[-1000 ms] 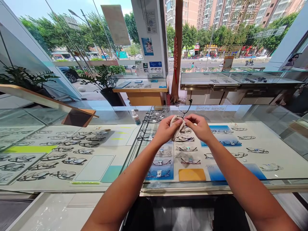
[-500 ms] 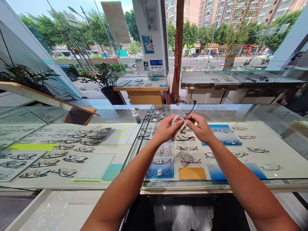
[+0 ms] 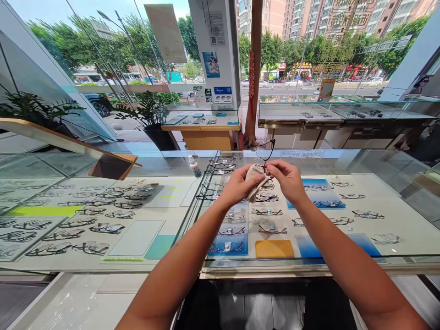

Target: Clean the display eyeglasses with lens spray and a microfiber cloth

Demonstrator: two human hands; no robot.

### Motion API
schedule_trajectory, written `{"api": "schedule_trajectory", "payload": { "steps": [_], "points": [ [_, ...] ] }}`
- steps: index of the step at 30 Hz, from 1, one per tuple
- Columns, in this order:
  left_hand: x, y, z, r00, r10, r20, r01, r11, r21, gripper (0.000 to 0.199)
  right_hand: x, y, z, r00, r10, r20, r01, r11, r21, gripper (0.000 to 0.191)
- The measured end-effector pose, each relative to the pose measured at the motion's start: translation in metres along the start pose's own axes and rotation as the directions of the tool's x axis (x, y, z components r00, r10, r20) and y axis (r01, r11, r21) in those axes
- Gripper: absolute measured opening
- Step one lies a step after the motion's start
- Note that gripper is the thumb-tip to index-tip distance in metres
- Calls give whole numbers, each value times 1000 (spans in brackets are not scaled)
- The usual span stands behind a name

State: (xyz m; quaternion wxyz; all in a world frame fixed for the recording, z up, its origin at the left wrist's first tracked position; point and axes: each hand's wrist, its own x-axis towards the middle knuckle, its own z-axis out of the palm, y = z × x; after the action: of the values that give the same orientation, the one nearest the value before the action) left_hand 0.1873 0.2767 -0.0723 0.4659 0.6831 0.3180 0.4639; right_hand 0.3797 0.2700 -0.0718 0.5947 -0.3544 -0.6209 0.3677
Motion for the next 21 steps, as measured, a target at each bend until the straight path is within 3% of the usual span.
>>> {"api": "schedule_trajectory", "payload": {
  "steps": [6,10,16,21],
  "points": [
    [-3,1,4,991,-137,3,137,986,-95,55,2,5,3,993,120,1,-118,970,213,27],
    [-6,5,6,975,-220,24,221,966,-132,53,1,6,4,988,151,28,-153,953,262,27],
    [-6,2,15,992,-126,15,127,975,-183,59,2,11,6,974,223,40,-225,930,292,32],
    [-6,1,23,991,-24,-133,11,995,-95,61,0,12,8,981,187,46,-193,939,286,28]
  ]
}}
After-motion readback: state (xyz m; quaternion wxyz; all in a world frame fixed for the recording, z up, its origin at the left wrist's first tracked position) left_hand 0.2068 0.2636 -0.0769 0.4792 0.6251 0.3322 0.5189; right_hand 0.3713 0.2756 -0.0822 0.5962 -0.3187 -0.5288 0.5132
